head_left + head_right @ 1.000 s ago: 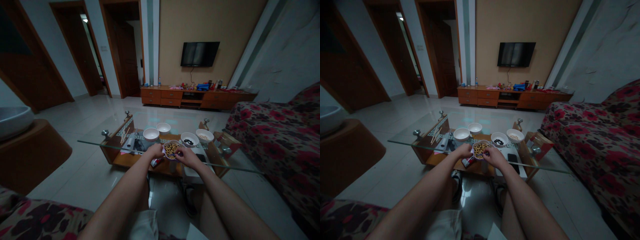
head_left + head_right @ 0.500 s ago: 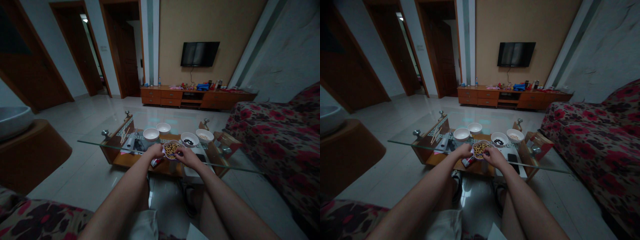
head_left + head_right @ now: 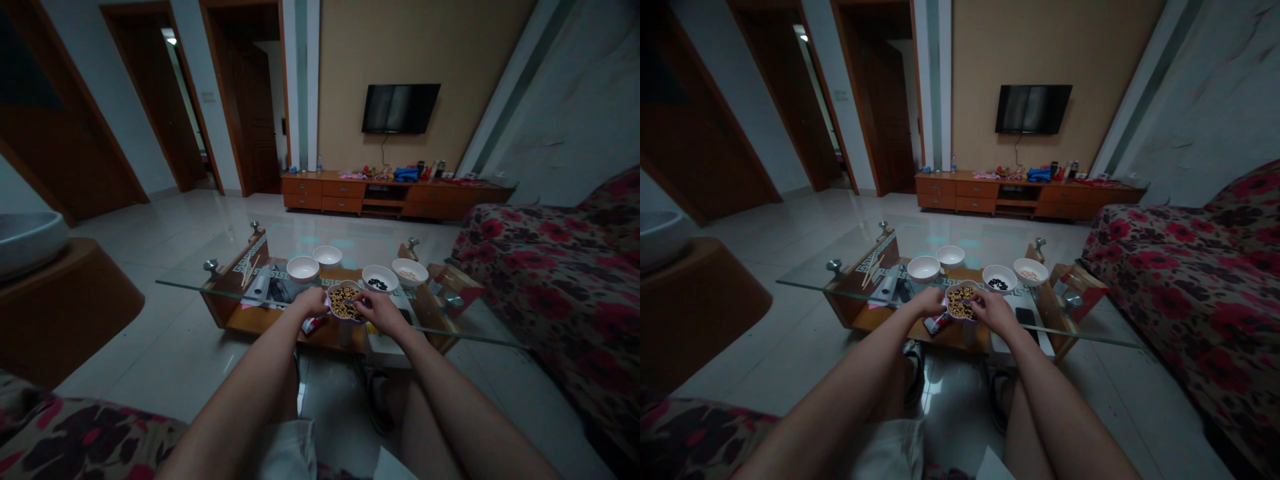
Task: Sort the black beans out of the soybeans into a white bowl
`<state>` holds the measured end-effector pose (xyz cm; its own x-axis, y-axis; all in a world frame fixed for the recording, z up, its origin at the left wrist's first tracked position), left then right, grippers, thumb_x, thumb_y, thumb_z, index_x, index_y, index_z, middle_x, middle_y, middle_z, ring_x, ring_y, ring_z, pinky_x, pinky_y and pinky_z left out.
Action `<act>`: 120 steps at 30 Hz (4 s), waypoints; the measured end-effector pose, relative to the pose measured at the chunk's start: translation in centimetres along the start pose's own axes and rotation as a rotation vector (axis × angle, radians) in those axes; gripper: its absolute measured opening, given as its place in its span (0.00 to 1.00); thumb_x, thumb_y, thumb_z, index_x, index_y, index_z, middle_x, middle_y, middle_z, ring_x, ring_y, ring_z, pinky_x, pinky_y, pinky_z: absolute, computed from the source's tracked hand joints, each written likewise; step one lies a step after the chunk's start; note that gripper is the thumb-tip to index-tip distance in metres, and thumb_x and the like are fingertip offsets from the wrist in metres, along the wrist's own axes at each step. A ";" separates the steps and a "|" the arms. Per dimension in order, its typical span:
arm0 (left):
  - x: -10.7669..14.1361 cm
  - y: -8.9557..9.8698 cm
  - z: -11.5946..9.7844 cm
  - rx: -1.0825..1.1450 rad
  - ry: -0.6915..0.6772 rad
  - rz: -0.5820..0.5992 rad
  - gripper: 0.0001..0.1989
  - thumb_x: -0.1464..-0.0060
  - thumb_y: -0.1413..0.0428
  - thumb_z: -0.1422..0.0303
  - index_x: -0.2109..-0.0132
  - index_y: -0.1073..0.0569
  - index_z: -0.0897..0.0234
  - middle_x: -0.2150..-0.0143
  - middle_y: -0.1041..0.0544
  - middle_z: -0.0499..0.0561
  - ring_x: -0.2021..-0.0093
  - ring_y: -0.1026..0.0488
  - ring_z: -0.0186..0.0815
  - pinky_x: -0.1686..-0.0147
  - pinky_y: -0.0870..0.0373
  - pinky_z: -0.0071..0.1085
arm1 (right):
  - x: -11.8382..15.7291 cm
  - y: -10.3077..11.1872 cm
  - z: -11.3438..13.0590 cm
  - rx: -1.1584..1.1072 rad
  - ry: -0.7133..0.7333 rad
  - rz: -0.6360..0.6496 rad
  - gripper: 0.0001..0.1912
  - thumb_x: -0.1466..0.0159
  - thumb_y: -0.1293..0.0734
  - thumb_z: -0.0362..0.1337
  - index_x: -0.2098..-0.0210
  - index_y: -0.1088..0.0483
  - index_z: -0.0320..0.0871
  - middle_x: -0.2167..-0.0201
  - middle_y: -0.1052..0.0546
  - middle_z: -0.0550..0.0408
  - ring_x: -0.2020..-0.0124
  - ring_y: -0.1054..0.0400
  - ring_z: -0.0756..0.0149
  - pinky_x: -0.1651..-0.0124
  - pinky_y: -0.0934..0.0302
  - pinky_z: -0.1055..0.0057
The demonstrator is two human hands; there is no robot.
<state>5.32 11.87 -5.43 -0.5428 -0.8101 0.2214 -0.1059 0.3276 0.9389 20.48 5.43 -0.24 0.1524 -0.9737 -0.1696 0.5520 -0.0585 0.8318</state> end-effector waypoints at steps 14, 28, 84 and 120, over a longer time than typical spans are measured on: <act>0.3 0.2 -0.1 -0.002 0.033 0.009 0.13 0.43 0.42 0.64 0.56 0.18 0.65 0.54 0.16 0.62 0.54 0.19 0.48 0.56 0.24 0.35 | 1.9 6.5 -2.0 0.456 -0.386 -0.411 0.16 0.28 0.40 0.41 0.52 0.23 0.43 0.61 0.17 0.45 0.62 0.25 0.60 0.60 0.44 0.68; 0.3 0.3 0.0 -0.015 0.043 0.013 0.13 0.43 0.42 0.64 0.56 0.18 0.65 0.54 0.16 0.62 0.54 0.19 0.47 0.56 0.24 0.34 | 3.0 7.4 -3.6 0.432 -0.597 -0.407 0.18 0.26 0.44 0.42 0.47 0.27 0.43 0.61 0.18 0.42 0.60 0.23 0.55 0.59 0.40 0.66; 0.2 0.2 0.1 0.021 0.021 -0.003 0.13 0.45 0.41 0.62 0.57 0.18 0.63 0.55 0.16 0.60 0.56 0.19 0.46 0.56 0.25 0.33 | 0.9 1.5 -2.1 0.366 -0.295 0.027 0.12 0.35 0.36 0.39 0.56 0.22 0.45 0.57 0.18 0.49 0.54 0.26 0.60 0.58 0.42 0.71; 0.5 0.3 -0.2 -0.013 0.033 0.024 0.14 0.43 0.43 0.63 0.54 0.18 0.65 0.53 0.17 0.62 0.54 0.19 0.49 0.55 0.23 0.36 | 0.9 1.4 -1.9 0.358 -0.270 0.027 0.11 0.33 0.36 0.39 0.57 0.23 0.45 0.58 0.18 0.51 0.56 0.25 0.62 0.62 0.45 0.72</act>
<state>5.21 11.50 -4.96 -0.5171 -0.8178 0.2527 -0.0817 0.3411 0.9365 22.92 4.86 -0.26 -0.0826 -0.9957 -0.0407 0.2252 -0.0585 0.9725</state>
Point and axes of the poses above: each hand's wrist, its own x-axis away from the middle knuckle, its own y-axis out of the back of the hand, z = x × y, the point moved 10 cm from there along -x, towards the middle knuckle
